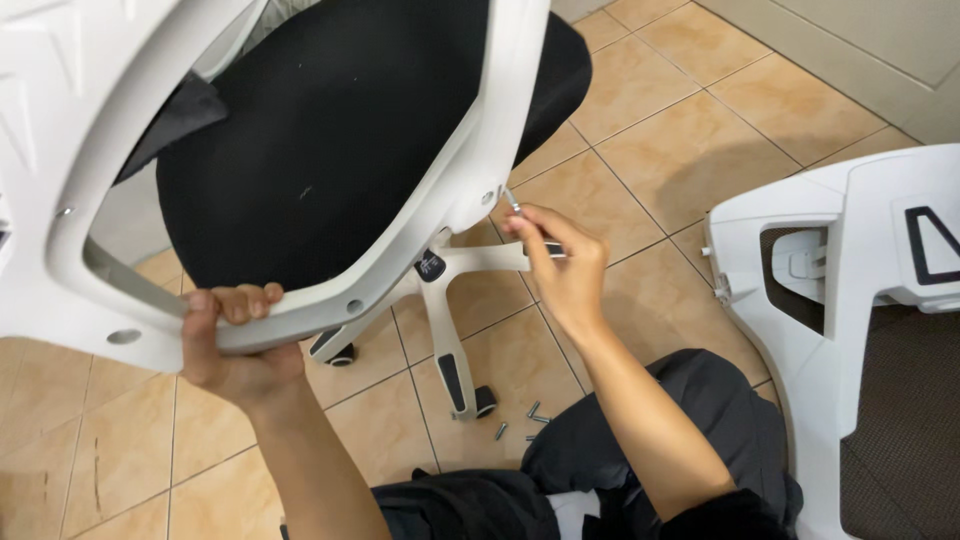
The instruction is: The person assembles an office chair by attaching the white backrest frame to the black seat using an Allen key and screws. They then flip the chair and secure the seat to the base with additional screws.
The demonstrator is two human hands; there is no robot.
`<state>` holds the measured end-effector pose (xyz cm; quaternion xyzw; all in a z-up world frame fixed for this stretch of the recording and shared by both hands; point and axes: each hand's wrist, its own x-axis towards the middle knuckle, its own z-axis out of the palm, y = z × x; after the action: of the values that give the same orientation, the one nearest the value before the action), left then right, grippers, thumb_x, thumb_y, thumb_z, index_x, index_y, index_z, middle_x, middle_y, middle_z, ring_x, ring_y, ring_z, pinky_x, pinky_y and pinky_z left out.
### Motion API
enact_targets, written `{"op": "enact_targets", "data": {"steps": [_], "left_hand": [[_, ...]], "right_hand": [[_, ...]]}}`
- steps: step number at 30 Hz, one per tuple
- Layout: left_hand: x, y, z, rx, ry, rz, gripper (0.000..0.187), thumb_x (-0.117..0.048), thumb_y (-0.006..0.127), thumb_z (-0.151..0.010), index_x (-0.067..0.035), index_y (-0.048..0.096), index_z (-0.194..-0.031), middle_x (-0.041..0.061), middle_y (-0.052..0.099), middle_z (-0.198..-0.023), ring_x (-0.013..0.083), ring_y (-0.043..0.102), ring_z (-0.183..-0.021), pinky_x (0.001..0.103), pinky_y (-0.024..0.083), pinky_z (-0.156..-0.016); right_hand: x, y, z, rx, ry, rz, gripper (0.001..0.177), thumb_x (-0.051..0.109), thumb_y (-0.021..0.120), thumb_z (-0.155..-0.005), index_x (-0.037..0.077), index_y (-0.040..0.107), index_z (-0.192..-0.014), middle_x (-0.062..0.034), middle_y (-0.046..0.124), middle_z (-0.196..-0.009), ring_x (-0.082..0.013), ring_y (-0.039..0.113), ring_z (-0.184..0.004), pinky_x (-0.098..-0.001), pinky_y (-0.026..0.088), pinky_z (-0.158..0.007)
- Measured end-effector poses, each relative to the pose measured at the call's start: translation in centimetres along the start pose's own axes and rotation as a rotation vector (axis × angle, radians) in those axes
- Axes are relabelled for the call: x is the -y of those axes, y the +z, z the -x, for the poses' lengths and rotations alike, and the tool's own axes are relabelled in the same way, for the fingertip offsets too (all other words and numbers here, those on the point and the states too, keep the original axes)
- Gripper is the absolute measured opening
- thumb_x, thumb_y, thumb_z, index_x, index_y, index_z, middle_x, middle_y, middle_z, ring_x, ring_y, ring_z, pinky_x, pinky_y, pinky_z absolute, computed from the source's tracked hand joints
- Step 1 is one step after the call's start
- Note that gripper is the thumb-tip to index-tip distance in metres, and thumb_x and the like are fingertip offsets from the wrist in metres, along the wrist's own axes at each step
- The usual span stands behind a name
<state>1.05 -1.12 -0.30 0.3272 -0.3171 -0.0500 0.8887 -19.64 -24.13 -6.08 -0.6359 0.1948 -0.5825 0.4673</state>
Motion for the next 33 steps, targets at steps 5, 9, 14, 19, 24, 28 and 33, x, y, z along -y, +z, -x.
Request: {"op": "enact_targets", "data": {"steps": [5,9,14,19,24,28,33], "left_hand": [[-0.5,0.5,0.3,-0.030,-0.035,0.006,0.011,-0.016,0.067,-0.099,-0.011,0.062,-0.091,0.004,0.055,-0.068,0.0175,0.056,-0.067,0.039,0.050,-0.078],[-0.8,0.5,0.3,-0.029,-0.032,-0.019,0.007,-0.015,0.066,-0.098,-0.011,0.061,-0.094,0.005,0.056,-0.072,0.0177,0.056,-0.067,0.040,0.051,-0.081],[-1.0,0.5,0.2,-0.004,-0.028,-0.036,0.009,-0.015,0.065,-0.099,-0.011,0.061,-0.093,0.005,0.056,-0.068,0.0184,0.056,-0.068,0.039,0.050,-0.079],[-1.1,0.4,0.2,0.001,-0.039,-0.038,0.008,-0.016,0.065,-0.099,-0.012,0.061,-0.094,0.005,0.056,-0.068,0.0183,0.057,-0.068,0.041,0.052,-0.084],[-0.9,0.1,0.2,-0.002,-0.037,-0.032,0.009,-0.016,0.065,-0.100,-0.012,0.061,-0.093,0.005,0.056,-0.067,0.0177,0.056,-0.067,0.040,0.050,-0.081],[-1.0,-0.2,0.1,0.032,-0.061,0.015,0.017,-0.015,0.065,-0.103,-0.009,0.058,-0.088,0.006,0.056,-0.069,0.0187,0.057,-0.070,0.040,0.049,-0.082],[-1.5,0.0,0.0,0.022,-0.068,-0.029,0.007,-0.014,0.065,-0.097,-0.010,0.059,-0.095,0.007,0.056,-0.072,0.0210,0.058,-0.073,0.045,0.052,-0.089]], "right_hand": [[0.5,0.9,-0.7,0.094,-0.021,-0.089,0.014,0.003,0.068,-0.100,-0.005,0.076,-0.107,-0.0077,0.079,-0.090,-0.0115,0.075,-0.080,-0.0249,0.062,-0.076],[-0.5,1.4,-0.4,0.074,0.055,-0.124,0.014,0.003,0.068,-0.099,-0.006,0.075,-0.107,-0.0086,0.078,-0.088,-0.0113,0.075,-0.079,-0.0259,0.064,-0.076],[-1.0,2.0,-0.3,0.077,0.062,-0.169,0.016,0.004,0.068,-0.099,-0.007,0.074,-0.109,-0.0086,0.077,-0.087,-0.0120,0.074,-0.079,-0.0264,0.063,-0.076],[-0.8,2.5,0.4,0.078,0.165,-0.262,0.018,0.007,0.068,-0.100,-0.007,0.075,-0.108,-0.0073,0.075,-0.083,-0.0116,0.072,-0.076,-0.0259,0.061,-0.073],[-1.3,3.8,1.0,0.093,0.283,-0.406,0.021,0.014,0.066,-0.103,-0.005,0.074,-0.107,-0.0069,0.073,-0.078,-0.0122,0.071,-0.071,-0.0243,0.055,-0.066],[-1.9,3.7,0.9,0.138,0.290,-0.456,0.022,0.015,0.066,-0.106,-0.005,0.075,-0.106,-0.0047,0.067,-0.076,-0.0116,0.063,-0.066,-0.0248,0.049,-0.063],[-1.3,0.0,-2.3,0.294,-0.146,0.078,0.015,0.011,0.068,-0.101,0.000,0.076,-0.109,-0.0031,0.072,-0.086,-0.0111,0.056,-0.071,-0.0269,0.043,-0.061]]}}
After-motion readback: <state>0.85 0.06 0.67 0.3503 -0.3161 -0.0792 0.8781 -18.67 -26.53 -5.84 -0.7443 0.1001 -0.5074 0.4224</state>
